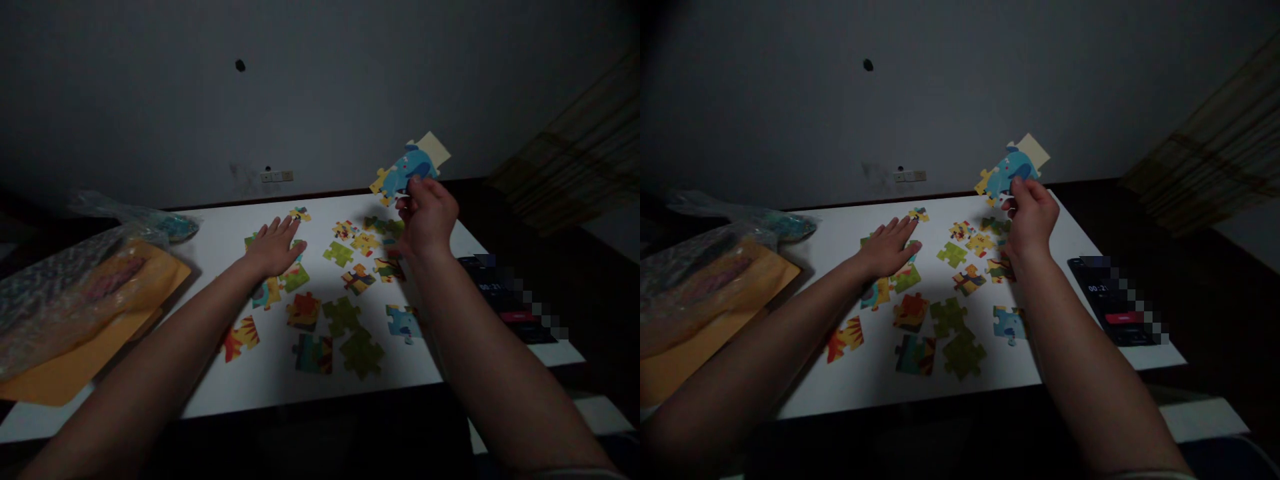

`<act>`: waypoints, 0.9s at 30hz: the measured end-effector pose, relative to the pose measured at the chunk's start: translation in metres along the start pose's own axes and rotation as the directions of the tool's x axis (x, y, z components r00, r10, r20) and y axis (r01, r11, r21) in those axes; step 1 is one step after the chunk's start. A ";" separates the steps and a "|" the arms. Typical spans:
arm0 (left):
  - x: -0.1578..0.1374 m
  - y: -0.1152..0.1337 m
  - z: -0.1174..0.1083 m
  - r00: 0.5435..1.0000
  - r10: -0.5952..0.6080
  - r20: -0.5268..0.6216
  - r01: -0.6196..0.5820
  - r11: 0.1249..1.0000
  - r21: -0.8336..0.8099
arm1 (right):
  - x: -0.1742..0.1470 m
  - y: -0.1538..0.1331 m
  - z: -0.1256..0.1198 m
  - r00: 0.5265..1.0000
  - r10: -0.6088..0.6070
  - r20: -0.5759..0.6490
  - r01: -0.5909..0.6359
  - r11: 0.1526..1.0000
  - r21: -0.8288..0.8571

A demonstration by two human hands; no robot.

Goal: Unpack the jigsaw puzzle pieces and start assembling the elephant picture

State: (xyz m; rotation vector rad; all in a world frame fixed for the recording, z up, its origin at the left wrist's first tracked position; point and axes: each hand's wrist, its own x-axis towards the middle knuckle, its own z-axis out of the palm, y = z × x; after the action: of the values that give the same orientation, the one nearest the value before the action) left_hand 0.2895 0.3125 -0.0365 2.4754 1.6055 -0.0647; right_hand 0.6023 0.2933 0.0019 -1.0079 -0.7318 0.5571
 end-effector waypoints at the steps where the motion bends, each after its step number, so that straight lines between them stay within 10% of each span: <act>1: -0.003 -0.006 0.002 1.000 0.000 -0.006 0.000 1.000 0.008 | 0.000 -0.001 0.000 1.000 -0.001 0.000 0.001 1.000 0.009; 8: -0.027 -0.030 -0.004 0.998 -0.065 -0.010 0.065 0.997 0.051 | 0.006 0.001 0.001 1.000 0.000 0.017 0.000 1.000 0.002; 18: 0.019 0.013 -0.006 0.992 0.121 0.027 -0.123 0.991 0.060 | 0.012 0.004 -0.002 0.995 -0.019 0.103 0.020 1.000 -0.013; 23: 0.010 -0.001 -0.008 1.000 0.018 0.024 -0.020 0.995 0.095 | 0.007 0.001 0.002 0.990 -0.015 0.139 0.018 1.000 -0.016; 27: -0.008 0.035 -0.022 0.993 0.072 -0.097 -0.055 0.985 0.165 | 0.006 0.000 0.005 0.990 0.007 0.138 0.000 0.999 -0.051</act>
State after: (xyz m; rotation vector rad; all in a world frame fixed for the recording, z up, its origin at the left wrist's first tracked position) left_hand 0.3166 0.2954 -0.0091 2.6928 1.6186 -0.0625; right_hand 0.6020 0.3002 0.0050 -1.0249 -0.8705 0.6181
